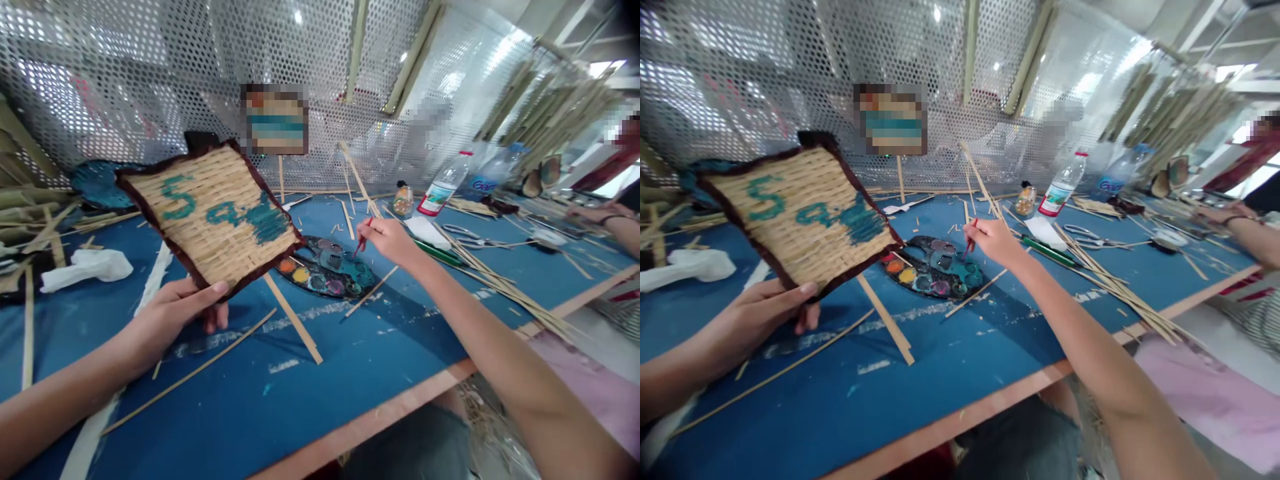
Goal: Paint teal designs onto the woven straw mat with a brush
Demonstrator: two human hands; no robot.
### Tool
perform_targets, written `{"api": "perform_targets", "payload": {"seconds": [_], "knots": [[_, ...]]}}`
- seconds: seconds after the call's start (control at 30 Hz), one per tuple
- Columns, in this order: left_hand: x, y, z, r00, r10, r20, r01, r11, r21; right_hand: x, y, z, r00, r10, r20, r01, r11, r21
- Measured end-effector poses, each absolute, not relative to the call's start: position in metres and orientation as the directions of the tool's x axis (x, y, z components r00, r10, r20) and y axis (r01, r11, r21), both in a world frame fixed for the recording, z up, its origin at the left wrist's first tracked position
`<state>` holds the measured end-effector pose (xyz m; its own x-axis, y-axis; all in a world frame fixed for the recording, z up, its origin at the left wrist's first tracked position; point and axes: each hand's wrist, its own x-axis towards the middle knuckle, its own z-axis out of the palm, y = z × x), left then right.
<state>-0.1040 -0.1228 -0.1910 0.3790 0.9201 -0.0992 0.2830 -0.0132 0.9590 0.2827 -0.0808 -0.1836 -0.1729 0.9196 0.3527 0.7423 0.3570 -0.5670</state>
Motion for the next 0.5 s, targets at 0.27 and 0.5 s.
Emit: {"api": "perform_targets", "payload": {"seconds": [0.27, 0.5], "knots": [[-0.103, -0.125, -0.189, 0.387, 0.916, -0.109, 0.269, 0.001, 0.963, 0.279, -0.086, -0.180, -0.174, 0.922, 0.347, 0.757, 0.350, -0.552], [-0.102, -0.127, -0.186, 0.372, 0.921, -0.116, 0.273, 0.011, 0.962, 0.287, -0.096, -0.170, -0.205, 0.922, 0.329, 0.745, 0.365, -0.558]]}}
